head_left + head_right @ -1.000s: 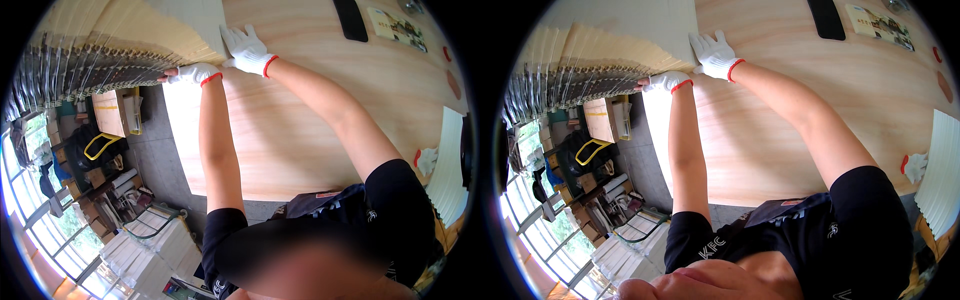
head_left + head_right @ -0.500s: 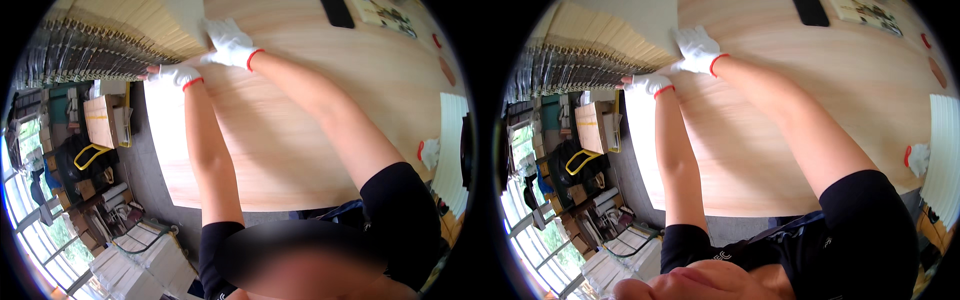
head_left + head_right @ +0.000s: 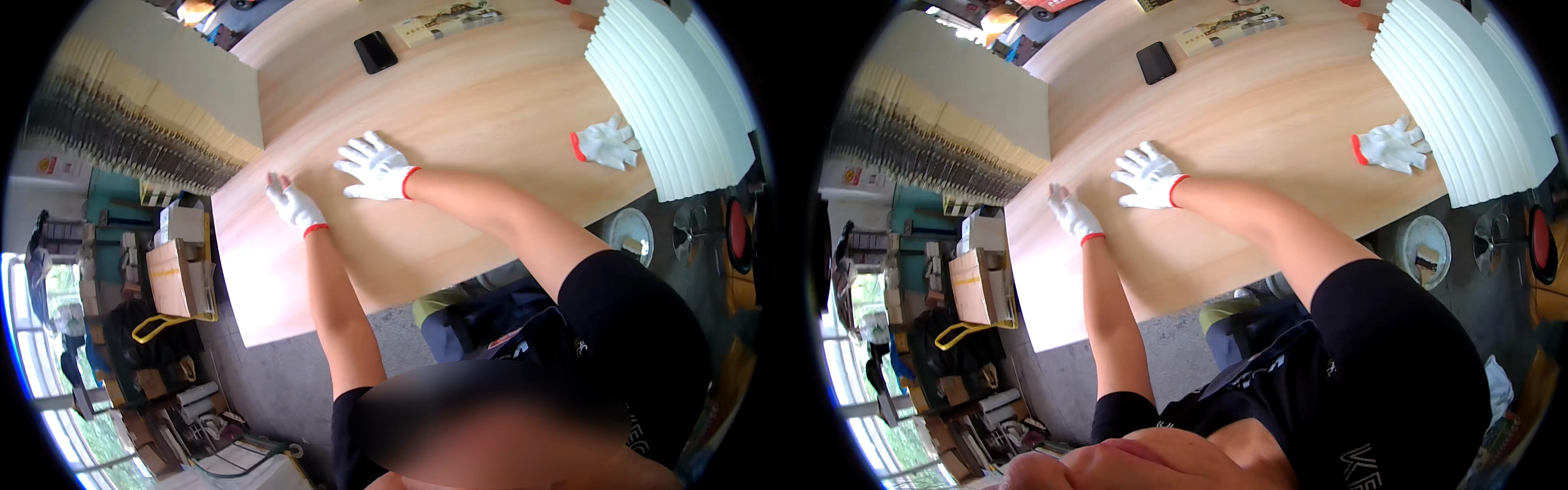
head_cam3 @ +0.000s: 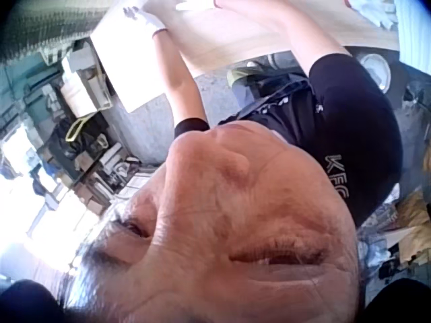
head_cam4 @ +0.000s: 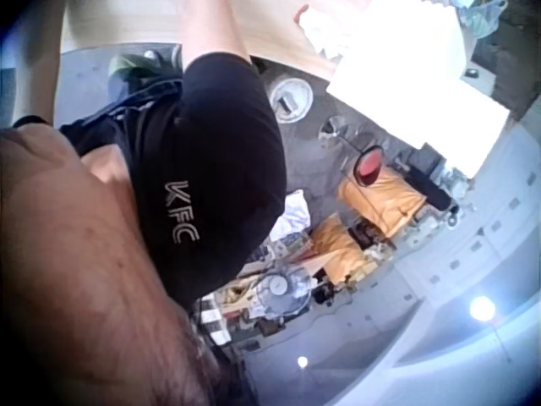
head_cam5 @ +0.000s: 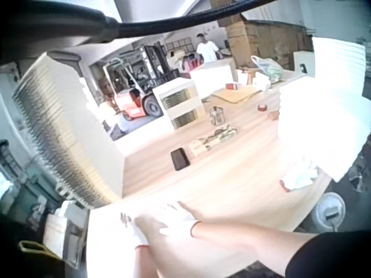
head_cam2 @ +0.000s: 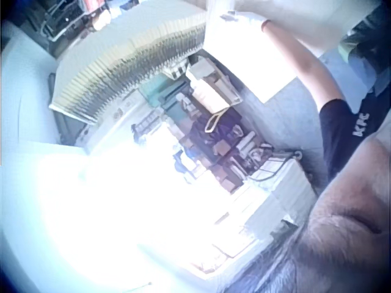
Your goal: The person applies glue with a brush to the edges of stacked wood panels, aligns the panels together, and wipes away excess glue with a cloth.
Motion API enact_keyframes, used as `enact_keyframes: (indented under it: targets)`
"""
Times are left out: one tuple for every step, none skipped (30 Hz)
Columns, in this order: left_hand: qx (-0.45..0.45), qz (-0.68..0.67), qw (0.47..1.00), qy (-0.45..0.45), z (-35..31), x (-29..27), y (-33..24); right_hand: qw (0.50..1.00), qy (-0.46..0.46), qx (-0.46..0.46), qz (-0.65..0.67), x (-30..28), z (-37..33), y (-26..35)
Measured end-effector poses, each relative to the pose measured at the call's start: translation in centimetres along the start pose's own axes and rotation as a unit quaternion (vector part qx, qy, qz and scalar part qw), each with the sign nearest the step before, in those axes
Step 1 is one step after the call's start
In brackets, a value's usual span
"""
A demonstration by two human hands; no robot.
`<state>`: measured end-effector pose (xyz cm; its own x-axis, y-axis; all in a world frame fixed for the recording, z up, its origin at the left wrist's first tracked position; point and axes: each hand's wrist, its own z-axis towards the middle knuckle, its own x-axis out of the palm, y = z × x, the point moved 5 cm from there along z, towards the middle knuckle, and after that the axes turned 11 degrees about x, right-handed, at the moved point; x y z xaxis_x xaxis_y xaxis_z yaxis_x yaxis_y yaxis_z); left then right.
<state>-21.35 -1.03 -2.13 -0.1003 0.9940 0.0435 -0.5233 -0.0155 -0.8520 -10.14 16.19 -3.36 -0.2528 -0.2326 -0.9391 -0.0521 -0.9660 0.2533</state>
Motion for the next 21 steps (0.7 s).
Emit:
enact_keyframes:
  targets:
    - [0.01, -0.011, 0.999, 0.029, -1.0, 0.3, 0.6, 1.0, 0.001, -0.002, 0.003, -0.6, -1.6, -0.5]
    - [0.021, -0.025, 0.998, 0.061, -1.8, 1.3, 0.9, 1.0, 0.0, 0.0, 0.003, -1.2, -3.3, -1.7]
    - [0.068, 0.059, 0.99, 0.112, -2.4, 2.4, 0.3, 1.0, -0.001, 0.012, -0.009, -2.1, -4.5, -2.7]
    - [0.111, 0.147, 0.97, 0.16, -3.8, 3.6, -0.4, 1.0, 0.0, 0.021, -0.019, -3.1, -6.2, -3.8]
    - [0.124, 0.167, 0.961, 0.181, -5.4, 4.8, -1.2, 0.999, 0.001, 0.032, -0.022, -3.9, -8.0, -5.2]
    - [0.136, 0.186, 0.952, 0.203, -7.2, 6.1, -2.2, 0.999, 0.001, 0.044, -0.027, -4.6, -9.8, -6.8]
    - [0.08, 0.124, 0.96, 0.236, -9.1, 7.8, -3.2, 0.998, -0.005, 0.063, -0.029, -5.2, -11.5, -8.7]
    - [0.02, 0.06, 0.96, 0.271, -11.4, 9.4, -4.4, 0.996, -0.009, 0.088, -0.033, -5.6, -13.5, -10.8]
    - [0.054, 0.108, 0.946, 0.3, -13.2, 10.6, -6.2, 0.994, -0.013, 0.098, -0.045, -6.2, -15.6, -12.8]
    - [0.088, 0.158, 0.928, 0.327, -14.4, 11.4, -7.5, 0.993, -0.019, 0.106, -0.055, -6.9, -17.4, -14.5]
    - [0.099, 0.127, 0.931, 0.327, -14.9, 11.0, -6.3, 0.994, -0.023, 0.097, -0.049, -7.7, -18.9, -14.9]
    - [0.113, 0.096, 0.933, 0.328, -15.0, 10.7, -4.9, 0.995, -0.029, 0.088, -0.043, -8.5, -20.1, -15.4]
    - [0.12, 0.166, 0.917, 0.343, -16.5, 12.3, -5.7, 0.994, -0.039, 0.094, -0.045, -9.2, -22.3, -17.6]
    - [0.122, 0.167, 0.911, 0.355, -17.3, 13.5, -6.4, 0.994, -0.05, 0.091, -0.042, -9.8, -24.1, -19.0]
    - [0.125, 0.169, 0.906, 0.366, -17.7, 14.8, -7.1, 0.993, -0.073, 0.092, -0.033, -10.4, -25.7, -20.3]
    - [0.129, 0.172, 0.901, 0.376, -17.6, 16.1, -7.7, 0.991, -0.096, 0.092, -0.022, -10.9, -27.0, -21.4]
    - [0.122, 0.183, 0.897, 0.382, -17.3, 17.8, -8.6, 0.989, -0.114, 0.091, -0.003, -11.5, -28.1, -22.2]
    - [0.115, 0.194, 0.893, 0.389, -16.9, 19.7, -9.6, 0.987, -0.132, 0.091, 0.016, -12.1, -28.8, -22.7]
    - [0.107, 0.206, 0.889, 0.395, -16.3, 21.2, -9.9, 0.985, -0.142, 0.095, 0.031, -12.4, -29.3, -22.7]
    - [0.168, 0.233, 0.878, 0.383, -15.1, 22.7, -10.0, 0.982, -0.151, 0.102, 0.044, -12.7, -29.7, -22.7]
    - [0.228, 0.259, 0.862, 0.372, -13.7, 24.6, -9.9, 0.981, -0.161, 0.103, 0.036, -12.9, -29.9, -22.3]
